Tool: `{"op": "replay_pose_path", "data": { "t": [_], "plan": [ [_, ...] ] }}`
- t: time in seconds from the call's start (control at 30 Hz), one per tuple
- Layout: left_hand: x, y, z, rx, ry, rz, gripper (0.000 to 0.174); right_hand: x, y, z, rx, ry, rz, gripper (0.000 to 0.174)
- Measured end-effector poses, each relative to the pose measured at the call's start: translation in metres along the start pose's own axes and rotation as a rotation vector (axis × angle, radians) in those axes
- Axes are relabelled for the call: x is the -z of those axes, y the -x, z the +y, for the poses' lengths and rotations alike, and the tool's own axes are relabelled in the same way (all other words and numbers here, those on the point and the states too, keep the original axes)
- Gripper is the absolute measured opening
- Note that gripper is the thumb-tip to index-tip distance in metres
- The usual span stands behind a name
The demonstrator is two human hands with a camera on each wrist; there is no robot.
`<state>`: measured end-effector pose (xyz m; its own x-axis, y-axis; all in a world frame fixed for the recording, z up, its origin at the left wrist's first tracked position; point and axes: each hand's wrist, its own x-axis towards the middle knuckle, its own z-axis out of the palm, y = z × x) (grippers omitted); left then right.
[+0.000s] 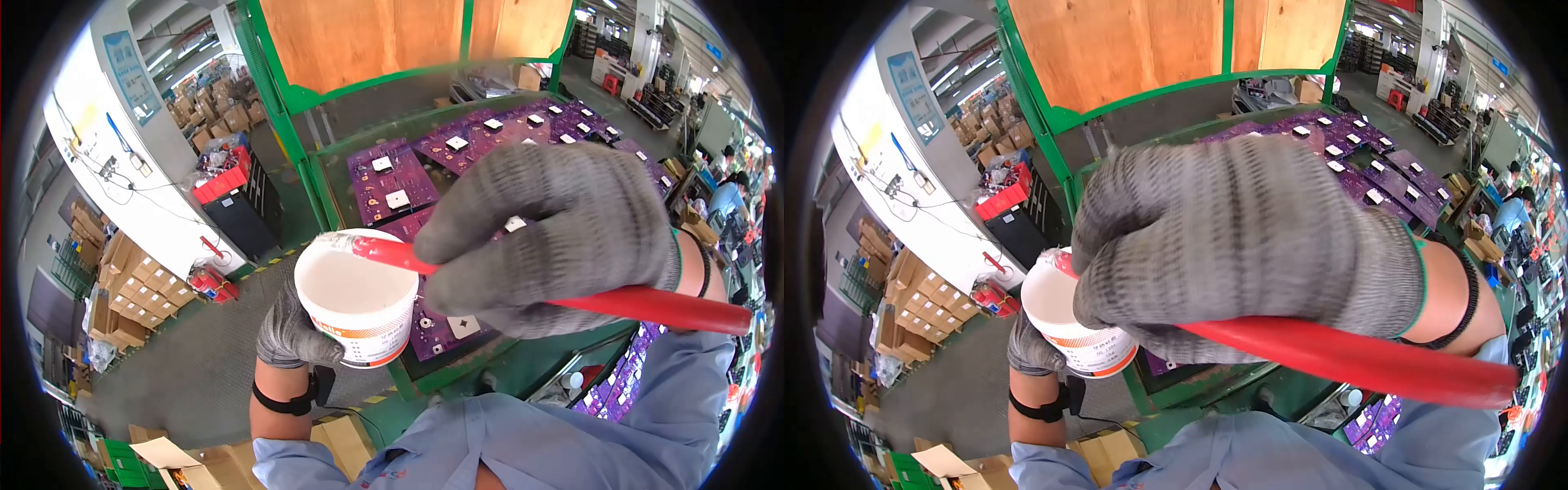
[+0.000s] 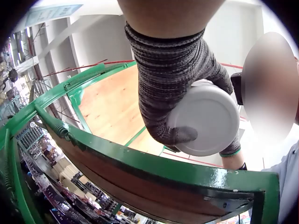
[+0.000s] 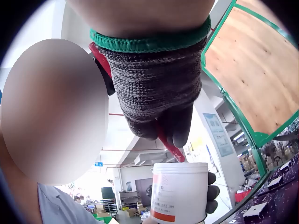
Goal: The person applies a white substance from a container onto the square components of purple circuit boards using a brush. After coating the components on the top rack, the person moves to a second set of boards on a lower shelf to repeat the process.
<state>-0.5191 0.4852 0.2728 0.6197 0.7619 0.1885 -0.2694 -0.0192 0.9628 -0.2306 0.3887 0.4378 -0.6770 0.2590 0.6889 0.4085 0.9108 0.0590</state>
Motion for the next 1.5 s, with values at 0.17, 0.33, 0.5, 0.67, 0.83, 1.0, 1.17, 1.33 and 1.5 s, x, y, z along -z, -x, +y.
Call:
{"op": "replay_pose_path", "data": {
  "t": [0.17,0.33,0.5,0.67,0.83,1.0,1.17,1.33,1.5],
  "plan": [
    [0.002,0.006,0.007,0.054,0.012,0.067,0.124,0.02,0.028,0.009,-0.09,-0.24,0.008,0.012],
    [0.04,0.004,-0.003,-0.228,-0.323,-0.172,0.043,0.029,0.067,-0.002,-0.557,-0.541,0.028,0.011],
    [0.038,0.004,-0.001,-0.26,-0.471,-0.126,0.041,0.018,0.066,-0.02,-1.315,-0.797,0.013,0.021],
    [0.042,0.005,-0.002,-0.281,-0.411,-0.138,0.042,0.029,0.073,-0.017,-1.356,-0.618,0.04,0.025],
    [0.041,0.008,-0.001,-0.29,-0.489,-0.139,0.042,0.03,0.068,-0.02,-1.246,-0.599,0.123,0.023],
    [0.035,0.011,0.0,0.008,-0.146,0.074,0.107,0.025,0.077,-0.013,-1.251,-0.552,0.025,0.023],
    [0.035,0.014,-0.002,-0.019,-0.156,0.088,0.109,0.037,0.08,-0.011,-1.287,-0.535,0.058,0.025],
    [0.031,0.012,0.004,0.011,-0.18,0.079,0.112,0.035,0.071,-0.016,-1.252,-0.625,0.023,0.026],
    [0.028,0.013,0.003,0.009,-0.198,0.095,0.113,0.046,0.067,-0.014,-1.228,-0.52,0.053,0.025]
  ]
}}
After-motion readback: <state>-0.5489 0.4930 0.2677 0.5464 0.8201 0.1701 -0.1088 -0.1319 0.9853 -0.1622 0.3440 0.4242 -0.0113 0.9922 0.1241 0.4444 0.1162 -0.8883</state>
